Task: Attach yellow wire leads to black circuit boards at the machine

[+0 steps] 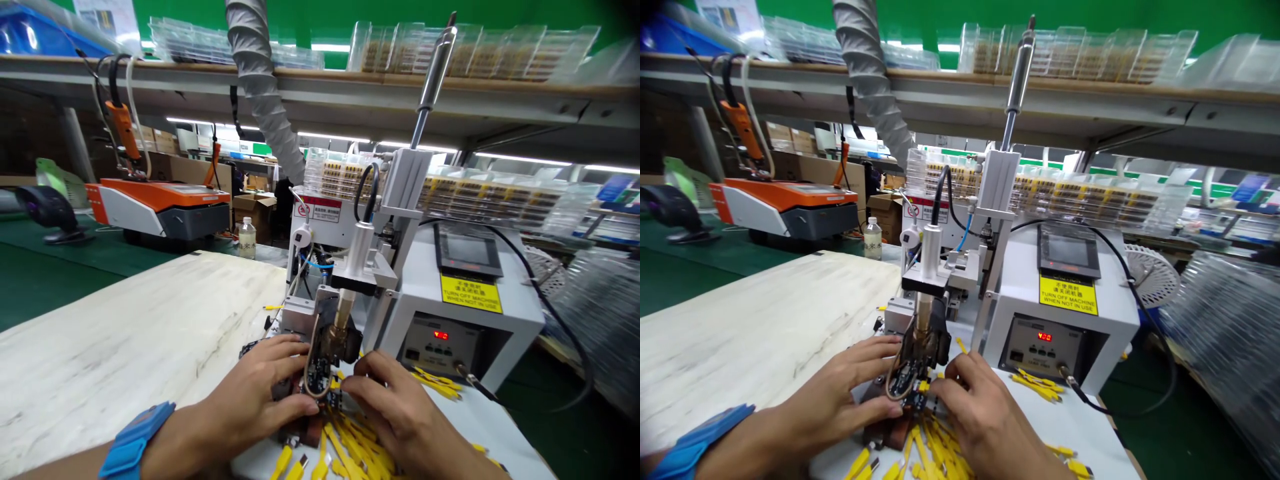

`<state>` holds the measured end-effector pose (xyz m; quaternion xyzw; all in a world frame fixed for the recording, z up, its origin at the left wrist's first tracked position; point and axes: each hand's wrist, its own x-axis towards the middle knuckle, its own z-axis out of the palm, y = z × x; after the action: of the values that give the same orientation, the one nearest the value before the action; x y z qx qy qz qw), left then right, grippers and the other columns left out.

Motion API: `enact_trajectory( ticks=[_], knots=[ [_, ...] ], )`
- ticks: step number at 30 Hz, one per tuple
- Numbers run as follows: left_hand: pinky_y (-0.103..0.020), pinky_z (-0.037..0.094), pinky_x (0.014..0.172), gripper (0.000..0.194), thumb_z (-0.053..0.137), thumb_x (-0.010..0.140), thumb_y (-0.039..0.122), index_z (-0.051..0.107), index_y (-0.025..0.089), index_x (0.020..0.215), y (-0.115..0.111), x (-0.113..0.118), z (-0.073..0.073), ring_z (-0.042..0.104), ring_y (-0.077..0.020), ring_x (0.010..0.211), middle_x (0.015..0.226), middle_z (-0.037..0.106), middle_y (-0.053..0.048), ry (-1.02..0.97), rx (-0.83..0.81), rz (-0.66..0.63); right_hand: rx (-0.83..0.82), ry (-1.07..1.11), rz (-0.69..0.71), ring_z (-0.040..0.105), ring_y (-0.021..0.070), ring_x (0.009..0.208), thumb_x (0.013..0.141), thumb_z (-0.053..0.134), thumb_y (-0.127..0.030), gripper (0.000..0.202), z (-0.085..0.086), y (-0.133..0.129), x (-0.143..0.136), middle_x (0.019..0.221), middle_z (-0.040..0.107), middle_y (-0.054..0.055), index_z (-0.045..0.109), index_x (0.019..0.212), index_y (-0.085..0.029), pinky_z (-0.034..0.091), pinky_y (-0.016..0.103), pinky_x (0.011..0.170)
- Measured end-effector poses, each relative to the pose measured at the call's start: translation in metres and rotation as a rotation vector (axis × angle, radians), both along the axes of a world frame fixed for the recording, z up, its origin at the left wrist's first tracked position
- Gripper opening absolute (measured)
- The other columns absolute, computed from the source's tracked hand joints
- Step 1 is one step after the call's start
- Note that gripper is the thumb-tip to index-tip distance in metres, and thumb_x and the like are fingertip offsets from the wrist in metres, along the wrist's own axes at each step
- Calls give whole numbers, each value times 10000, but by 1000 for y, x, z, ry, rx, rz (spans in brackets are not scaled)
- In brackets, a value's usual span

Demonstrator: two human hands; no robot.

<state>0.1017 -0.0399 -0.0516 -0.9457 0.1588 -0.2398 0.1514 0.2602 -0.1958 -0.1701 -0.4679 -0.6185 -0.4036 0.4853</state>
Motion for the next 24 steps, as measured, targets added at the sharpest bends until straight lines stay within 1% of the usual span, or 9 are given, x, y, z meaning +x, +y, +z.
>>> enact_trajectory(
  ticks=[4,7,11,17,24],
  knots=[
    [-539,462,995,399,708,849,365,654,196,1206,-1,0,-1,566,-303,1190,1237,649,-102,-15,7,-26,20,-22,-23,543,192,788,892,442,-30,265,-1,2,1,873,578,92,635,1020,-158,493,293,643],
    [-524,476,982,386,717,839,376,678,182,1170,-3,-2,0,574,-315,1176,1209,661,-110,-31,13,-8,26,-35,-33,546,192,780,898,421,-33,276,-1,3,3,867,573,94,628,1027,-162,496,295,634],
    [-525,474,981,355,728,831,362,699,152,1117,-7,-3,1,573,-329,1173,1195,666,-122,-25,30,0,-11,-24,-28,548,195,792,900,424,-35,279,-3,4,5,887,561,97,623,1040,-172,501,309,646],
    [-506,447,1016,335,716,837,357,704,135,1087,-10,-3,3,578,-313,1161,1185,669,-120,4,36,-1,-39,-33,-40,534,194,804,912,423,-58,256,-7,6,8,902,536,89,601,1047,-183,488,312,643],
    [-510,433,1032,339,719,819,334,700,127,1087,-11,-3,2,584,-308,1162,1196,667,-119,0,33,19,-43,-29,-45,534,196,820,924,430,-71,232,-5,5,6,910,535,80,579,1046,-199,482,307,650]
  ],
)
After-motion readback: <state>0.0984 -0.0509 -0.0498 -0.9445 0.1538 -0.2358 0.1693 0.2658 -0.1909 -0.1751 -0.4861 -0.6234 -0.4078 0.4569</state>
